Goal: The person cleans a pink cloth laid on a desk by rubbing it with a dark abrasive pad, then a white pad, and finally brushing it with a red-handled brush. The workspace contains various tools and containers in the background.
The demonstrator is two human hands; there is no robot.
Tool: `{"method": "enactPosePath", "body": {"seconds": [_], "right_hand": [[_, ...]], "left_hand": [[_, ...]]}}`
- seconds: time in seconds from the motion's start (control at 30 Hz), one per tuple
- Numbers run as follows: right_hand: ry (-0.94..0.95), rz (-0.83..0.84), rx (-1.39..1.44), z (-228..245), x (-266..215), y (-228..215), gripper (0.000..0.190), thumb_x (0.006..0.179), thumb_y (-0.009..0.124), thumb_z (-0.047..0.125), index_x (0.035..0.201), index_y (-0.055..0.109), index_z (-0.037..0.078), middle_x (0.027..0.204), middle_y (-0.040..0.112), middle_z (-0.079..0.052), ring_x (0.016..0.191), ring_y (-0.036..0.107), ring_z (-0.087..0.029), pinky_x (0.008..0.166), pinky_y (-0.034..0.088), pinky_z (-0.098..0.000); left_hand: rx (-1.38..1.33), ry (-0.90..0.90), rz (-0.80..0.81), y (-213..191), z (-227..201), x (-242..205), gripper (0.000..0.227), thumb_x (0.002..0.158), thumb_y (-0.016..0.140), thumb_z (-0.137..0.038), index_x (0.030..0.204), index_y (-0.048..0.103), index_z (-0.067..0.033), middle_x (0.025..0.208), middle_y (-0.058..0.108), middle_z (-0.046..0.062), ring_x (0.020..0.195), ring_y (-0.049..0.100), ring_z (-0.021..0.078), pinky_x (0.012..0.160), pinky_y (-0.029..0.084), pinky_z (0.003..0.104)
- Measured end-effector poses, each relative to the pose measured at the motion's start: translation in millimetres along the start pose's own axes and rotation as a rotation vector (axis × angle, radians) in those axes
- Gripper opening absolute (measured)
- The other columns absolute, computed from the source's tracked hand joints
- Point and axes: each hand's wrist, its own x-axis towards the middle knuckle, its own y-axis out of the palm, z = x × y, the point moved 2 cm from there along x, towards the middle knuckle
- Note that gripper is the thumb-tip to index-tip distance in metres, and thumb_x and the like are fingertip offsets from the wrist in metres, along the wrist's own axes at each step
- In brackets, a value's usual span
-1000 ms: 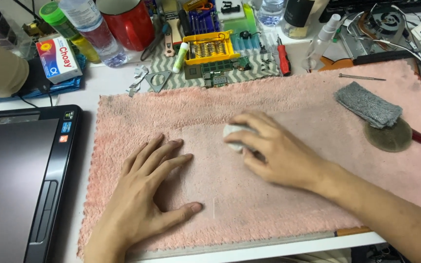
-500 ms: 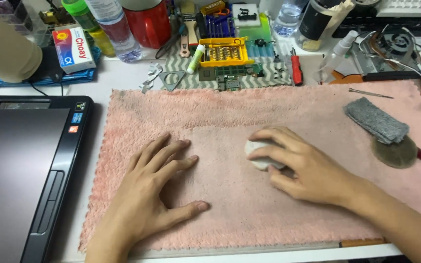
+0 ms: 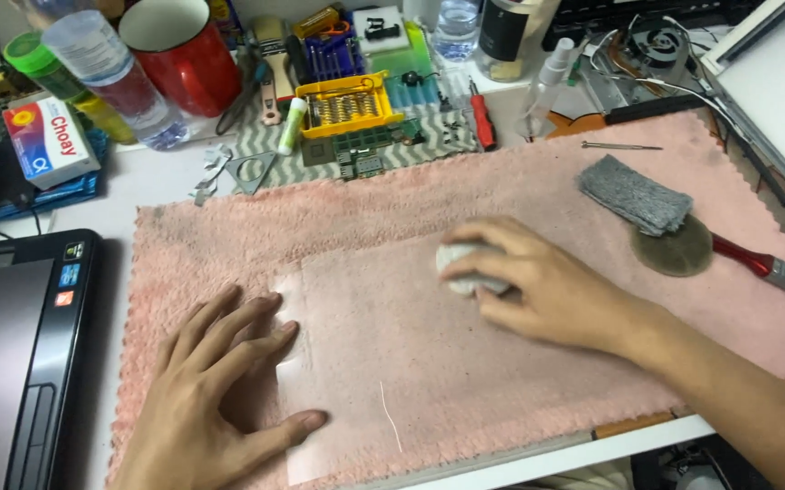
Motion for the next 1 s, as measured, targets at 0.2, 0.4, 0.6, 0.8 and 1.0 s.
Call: {"method": "enactPosePath", "body": {"seconds": [0.2,0.4,0.6,0.8,1.0], "right_hand": [[-0.126,-0.076,0.077,32,17,15,0.033,0.105,0.070,0.006,0.137,0.078,0.009,0.154,0.063,-0.017,0.156,0.050,-0.040,0.138,0.037,-0.0645],[0.032,-0.108,-0.010,3,-13,0,0.036,0.105,0.075,0.014,0.142,0.079,0.015,0.159,0.062,-0.015,0.149,0.056,-0.032,0.130,0.048,-0.0550],[-0.091,-0.102,0.006,37,-4,21,0.030,0.112,0.067,0.013,0.141,0.076,0.010,0.162,0.060,-0.021,0.159,0.048,-0.043,0.138,0.037,-0.0625],[0.280,-0.096,-0.084,1,-30,-14,0.039,0.109,0.068,0.020,0.146,0.079,0.018,0.169,0.054,-0.014,0.153,0.051,-0.035,0.130,0.043,-0.0624],[0.035,-0.117,0.021,29,-26,1,0.039,0.112,0.066,0.014,0.149,0.074,0.009,0.168,0.056,-0.020,0.167,0.040,-0.044,0.136,0.034,-0.0652]], "left_hand": [[0.113,-0.074,0.041,5,10,-6,0.093,0.058,0.097,-0.082,0.136,0.085,-0.0330,0.167,0.070,-0.004,0.169,0.050,0.0342,0.131,0.037,0.064],[0.150,-0.086,0.031,10,15,-9,0.100,0.050,0.099,-0.084,0.136,0.084,-0.0365,0.165,0.071,-0.007,0.170,0.051,0.0299,0.133,0.039,0.060],[0.182,0.009,-0.091,17,16,-10,0.103,0.047,0.099,-0.084,0.137,0.081,-0.0359,0.161,0.075,-0.001,0.163,0.063,0.0345,0.134,0.048,0.053],[0.163,-0.007,-0.053,19,23,-12,0.103,0.046,0.100,-0.085,0.135,0.083,-0.0347,0.162,0.074,-0.003,0.165,0.058,0.0329,0.135,0.044,0.057],[0.057,-0.056,0.021,10,17,-7,0.097,0.055,0.101,-0.082,0.136,0.085,-0.0321,0.167,0.070,-0.002,0.169,0.048,0.0350,0.130,0.039,0.064]]}}
